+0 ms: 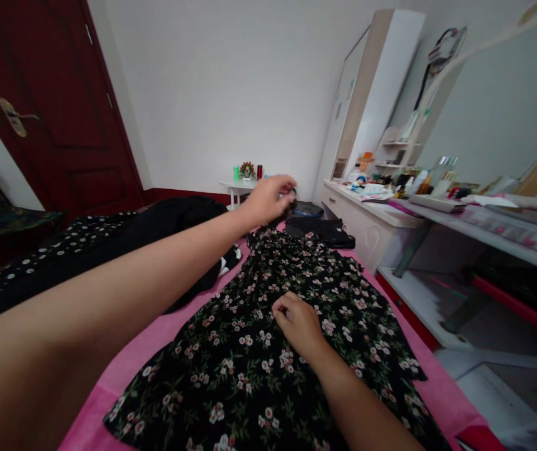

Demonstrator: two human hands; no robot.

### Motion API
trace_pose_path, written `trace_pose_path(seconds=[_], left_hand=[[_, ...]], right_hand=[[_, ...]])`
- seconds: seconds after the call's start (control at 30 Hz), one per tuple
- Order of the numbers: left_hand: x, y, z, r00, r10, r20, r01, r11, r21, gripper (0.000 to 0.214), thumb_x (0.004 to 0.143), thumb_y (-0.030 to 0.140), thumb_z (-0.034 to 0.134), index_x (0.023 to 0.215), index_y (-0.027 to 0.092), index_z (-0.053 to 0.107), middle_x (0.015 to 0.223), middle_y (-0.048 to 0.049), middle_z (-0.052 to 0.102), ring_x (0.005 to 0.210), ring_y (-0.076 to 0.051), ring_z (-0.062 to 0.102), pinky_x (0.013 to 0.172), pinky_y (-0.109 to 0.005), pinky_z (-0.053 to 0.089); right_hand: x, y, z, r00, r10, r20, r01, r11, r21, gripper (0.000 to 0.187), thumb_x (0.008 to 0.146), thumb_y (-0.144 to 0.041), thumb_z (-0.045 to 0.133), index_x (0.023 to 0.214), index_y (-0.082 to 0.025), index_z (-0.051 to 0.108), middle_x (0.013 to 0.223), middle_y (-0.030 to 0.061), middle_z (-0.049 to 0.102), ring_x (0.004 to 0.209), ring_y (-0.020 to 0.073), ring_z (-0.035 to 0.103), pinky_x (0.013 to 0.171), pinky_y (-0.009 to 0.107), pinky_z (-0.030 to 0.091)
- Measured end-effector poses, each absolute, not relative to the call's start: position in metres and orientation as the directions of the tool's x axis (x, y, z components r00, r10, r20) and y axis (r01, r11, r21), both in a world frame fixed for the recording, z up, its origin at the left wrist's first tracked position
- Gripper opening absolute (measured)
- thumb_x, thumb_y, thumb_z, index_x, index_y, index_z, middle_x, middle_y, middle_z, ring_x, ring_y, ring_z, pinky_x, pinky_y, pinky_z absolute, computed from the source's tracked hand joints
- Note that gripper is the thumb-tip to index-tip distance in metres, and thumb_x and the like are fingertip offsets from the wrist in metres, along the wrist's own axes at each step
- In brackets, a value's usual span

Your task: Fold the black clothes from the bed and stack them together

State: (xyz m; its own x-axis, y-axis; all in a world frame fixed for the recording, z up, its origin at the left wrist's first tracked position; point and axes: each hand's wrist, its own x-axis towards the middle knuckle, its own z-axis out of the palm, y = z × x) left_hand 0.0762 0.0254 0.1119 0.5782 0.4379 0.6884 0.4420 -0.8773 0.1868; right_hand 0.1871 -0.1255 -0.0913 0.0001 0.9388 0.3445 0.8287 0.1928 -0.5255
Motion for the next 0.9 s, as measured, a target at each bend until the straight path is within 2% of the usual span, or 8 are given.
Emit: trace_pose_path(seconds=[0.07, 0.13, 0.23, 0.33, 0.43, 0.67, 0.77, 0.9], left_hand=[[0.082, -0.008, 0.091, 0.731, 0.228, 0.643, 0.197, -0.973, 0.122, 0.041, 0.082, 0.021, 0.057, 0.122, 0.016, 0.053, 0.123, -0.0092, 0.059, 0.113, -0.021, 0.053, 0.098, -0.035, 0.042], [0.068, -0.036, 0.066, 0.813, 0.204, 0.545, 0.164, -0.979, 0.12, 0.044, 0.083, 0.022, 0.056, 0.127, 0.019, 0.049, 0.125, -0.0079, 0.057, 0.117, -0.02, 0.051, 0.101, -0.035, 0.04], [0.02, -0.061, 0.026, 0.827, 0.45, 0.337, 0.434, -0.892, 0.126, 0.048, 0.083, 0.024, 0.057, 0.13, 0.024, 0.046, 0.126, -0.0069, 0.054, 0.114, -0.022, 0.053, 0.094, -0.034, 0.045], [-0.037, -0.07, -0.004, 0.667, 0.728, 0.159, 0.725, -0.683, 0.084, 0.052, 0.079, 0.031, 0.061, 0.129, 0.024, 0.047, 0.121, -0.0089, 0.056, 0.108, -0.025, 0.057, 0.088, -0.035, 0.047], [-0.085, -0.077, -0.019, 0.503, 0.864, 0.026, 0.861, -0.504, 0.067, 0.053, 0.076, 0.045, 0.062, 0.122, 0.021, 0.052, 0.111, -0.0101, 0.061, 0.097, -0.027, 0.061, 0.081, -0.036, 0.048], [-0.129, -0.104, -0.031, 0.44, 0.878, -0.187, 0.89, -0.398, 0.223, 0.022, 0.076, 0.044, 0.056, 0.071, 0.022, 0.06, 0.07, -0.0007, 0.062, 0.065, -0.018, 0.058, 0.055, -0.027, 0.035], [-0.125, -0.113, -0.033, 0.453, 0.877, -0.159, 0.865, -0.39, 0.315, 0.014, 0.074, 0.034, 0.056, 0.068, 0.021, 0.057, 0.071, 0.0009, 0.06, 0.065, -0.015, 0.054, 0.057, -0.025, 0.034], [-0.117, -0.121, -0.032, 0.463, 0.879, -0.111, 0.824, -0.381, 0.419, 0.013, 0.075, 0.033, 0.054, 0.076, 0.02, 0.057, 0.079, 0.0002, 0.061, 0.073, -0.016, 0.054, 0.065, -0.026, 0.037]], right_hand=[[0.187, -0.125, -0.091, 0.0, 0.939, 0.344, 0.827, 0.194, -0.528, 0.013, 0.08, -0.018, 0.052, 0.078, -0.025, 0.063, 0.084, -0.003, 0.059, 0.072, 0.0114, 0.056, 0.066, 0.022, 0.036], [0.187, -0.125, -0.091, 0.006, 0.939, 0.343, 0.828, 0.187, -0.529, 0.013, 0.08, -0.017, 0.052, 0.079, -0.025, 0.063, 0.085, -0.0027, 0.059, 0.074, 0.0123, 0.057, 0.068, 0.022, 0.037], [0.186, -0.124, -0.093, 0.025, 0.938, 0.345, 0.83, 0.173, -0.531, 0.012, 0.08, -0.018, 0.053, 0.082, -0.025, 0.062, 0.085, -0.0026, 0.059, 0.074, 0.0131, 0.057, 0.068, 0.023, 0.037], [0.184, -0.123, -0.095, 0.067, 0.936, 0.346, 0.833, 0.139, -0.536, 0.013, 0.08, -0.018, 0.052, 0.086, -0.025, 0.062, 0.089, -0.0023, 0.06, 0.071, 0.0127, 0.056, 0.066, 0.024, 0.039], [0.183, -0.119, -0.096, 0.097, 0.94, 0.327, 0.852, 0.091, -0.515, 0.015, 0.08, -0.019, 0.052, 0.09, -0.024, 0.062, 0.094, -0.0014, 0.059, 0.068, 0.0124, 0.056, 0.066, 0.025, 0.04], [0.19, -0.072, -0.084, 0.092, 0.908, 0.408, 0.908, 0.091, -0.408, 0.016, 0.081, -0.023, 0.052, 0.093, -0.023, 0.063, 0.132, 0.0051, 0.044, 0.086, 0.0154, 0.06, 0.078, 0.029, 0.046], [0.199, -0.032, -0.076, 0.106, 0.873, 0.476, 0.925, 0.089, -0.369, 0.02, 0.083, -0.022, 0.05, 0.1, -0.021, 0.062, 0.126, 0.0072, 0.051, 0.107, 0.0201, 0.056, 0.092, 0.031, 0.042], [0.204, 0.018, -0.074, 0.182, 0.93, 0.318, 0.937, -0.066, -0.344, 0.035, 0.088, -0.03, 0.047, 0.119, -0.016, 0.055, 0.122, 0.011, 0.059, 0.115, 0.0243, 0.053, 0.094, 0.035, 0.041]])
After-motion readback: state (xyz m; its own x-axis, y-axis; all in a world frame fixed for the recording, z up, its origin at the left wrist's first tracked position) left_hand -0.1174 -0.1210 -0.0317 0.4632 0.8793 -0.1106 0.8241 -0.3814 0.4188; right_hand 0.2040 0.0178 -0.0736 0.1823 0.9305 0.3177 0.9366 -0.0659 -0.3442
